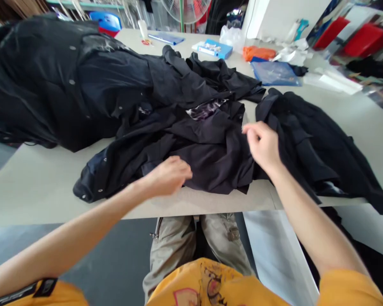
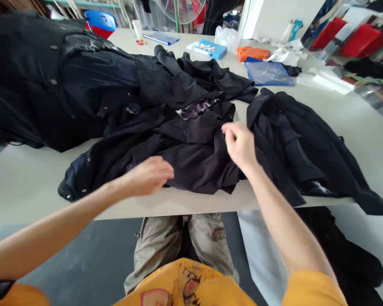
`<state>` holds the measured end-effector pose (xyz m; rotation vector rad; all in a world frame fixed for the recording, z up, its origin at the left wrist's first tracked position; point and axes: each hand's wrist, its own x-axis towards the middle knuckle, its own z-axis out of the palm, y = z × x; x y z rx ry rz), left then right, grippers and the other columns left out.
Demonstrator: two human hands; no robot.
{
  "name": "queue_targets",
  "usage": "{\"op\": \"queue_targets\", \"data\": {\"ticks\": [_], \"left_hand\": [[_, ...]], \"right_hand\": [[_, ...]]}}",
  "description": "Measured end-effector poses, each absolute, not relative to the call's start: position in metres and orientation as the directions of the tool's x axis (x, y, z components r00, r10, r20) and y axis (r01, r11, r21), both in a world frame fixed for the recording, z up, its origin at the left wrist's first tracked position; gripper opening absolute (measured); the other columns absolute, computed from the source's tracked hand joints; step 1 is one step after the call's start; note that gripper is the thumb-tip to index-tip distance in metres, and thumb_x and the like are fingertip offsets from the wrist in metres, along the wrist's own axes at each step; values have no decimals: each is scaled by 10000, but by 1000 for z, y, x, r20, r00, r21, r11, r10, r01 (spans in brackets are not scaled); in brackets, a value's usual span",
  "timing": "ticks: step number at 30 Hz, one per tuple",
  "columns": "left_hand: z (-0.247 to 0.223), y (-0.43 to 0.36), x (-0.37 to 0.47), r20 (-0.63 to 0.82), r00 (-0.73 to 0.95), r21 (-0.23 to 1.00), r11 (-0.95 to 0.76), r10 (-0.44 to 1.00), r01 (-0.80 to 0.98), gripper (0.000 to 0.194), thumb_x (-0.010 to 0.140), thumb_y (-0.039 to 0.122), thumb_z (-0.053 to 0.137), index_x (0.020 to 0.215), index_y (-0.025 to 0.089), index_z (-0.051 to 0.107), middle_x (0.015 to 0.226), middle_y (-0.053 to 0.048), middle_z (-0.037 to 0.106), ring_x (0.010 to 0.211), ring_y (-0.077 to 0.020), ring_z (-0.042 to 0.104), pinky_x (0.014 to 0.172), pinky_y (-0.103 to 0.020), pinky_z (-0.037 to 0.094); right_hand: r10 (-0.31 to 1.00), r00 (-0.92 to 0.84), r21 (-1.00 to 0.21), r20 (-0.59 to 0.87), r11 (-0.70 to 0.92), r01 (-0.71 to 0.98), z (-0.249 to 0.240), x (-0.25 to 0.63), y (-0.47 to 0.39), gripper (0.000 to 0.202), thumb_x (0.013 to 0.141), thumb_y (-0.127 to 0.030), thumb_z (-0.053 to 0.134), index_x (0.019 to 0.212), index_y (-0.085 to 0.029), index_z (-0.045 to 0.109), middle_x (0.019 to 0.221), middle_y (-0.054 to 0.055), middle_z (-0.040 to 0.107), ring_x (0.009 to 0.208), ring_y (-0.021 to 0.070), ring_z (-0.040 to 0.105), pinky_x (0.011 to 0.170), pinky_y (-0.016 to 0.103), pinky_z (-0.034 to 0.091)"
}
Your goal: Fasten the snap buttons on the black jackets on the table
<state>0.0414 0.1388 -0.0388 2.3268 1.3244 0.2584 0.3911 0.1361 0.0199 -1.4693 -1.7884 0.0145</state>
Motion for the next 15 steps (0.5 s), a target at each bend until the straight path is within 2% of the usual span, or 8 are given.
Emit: {"op": "queue_targets", "data": {"ticks": [1,3,5,7,9,12,14,15], "left_hand": [[-49,129,39,-82,710,371,-639,700,673,184,770,156,703,949,194,718,1071,-60,704,1088,-216,610,1057,-376,448],[-71,112,29,-158,859,121,-853,488,507,311,757,77,676,1050,181,689,1113,-111,683,1099,-275,602,1078,-487,379],[-87,107,16,-192,829,-70,-850,525,522,300,776,26,618,1041,155,672,1022,-129,677,1002,-277,625,1019,-488,395],[-87,118,5,-201,788,-115,-813,582,571,214,801,17,581,944,149,669,904,-109,671,907,-252,637,933,-435,432],[-68,139,-3,-200,796,-5,-813,571,582,126,834,78,577,852,166,664,843,-81,669,869,-225,638,873,-382,454],[-5,166,-12,-97,819,352,-750,566,560,166,890,275,537,847,200,679,889,-46,688,888,-194,642,866,-345,495],[48,170,-24,44,699,557,-598,714,576,283,878,407,521,914,180,686,993,-53,690,934,-220,653,888,-400,523],[74,169,-31,159,581,630,-534,799,563,311,835,430,541,922,162,673,978,-52,689,908,-242,664,852,-443,537]], "right_hand": [[888,-48,-535,458,318,783,-1,389,115,235,984,-220,439,1051,-198,663,954,36,710,880,177,682,861,314,531],[968,-145,-637,206,245,731,-42,384,71,251,987,-244,436,1086,-202,663,845,14,719,761,164,692,745,278,543],[975,-223,-639,-2,170,750,-78,379,33,276,992,-265,425,1119,-206,663,955,37,740,866,186,707,785,293,545],[954,-290,-533,-80,205,821,-104,371,8,323,971,-282,456,1237,-211,624,1169,73,706,1063,239,670,909,369,522],[940,-327,-399,-94,265,877,-119,364,2,421,943,-294,495,1353,-212,551,1292,105,642,1180,285,606,991,442,476],[958,-283,-253,-45,263,931,-130,365,26,499,930,-304,509,1413,-177,493,1364,155,576,1261,314,536,1063,479,412],[984,-176,-205,-9,170,964,-135,377,56,510,945,-316,482,1424,-142,470,1437,185,511,1344,328,457,1113,518,349],[994,-105,-196,-6,101,975,-137,385,73,516,954,-325,465,1432,-129,456,1472,195,475,1384,335,409,1129,549,313]]}}
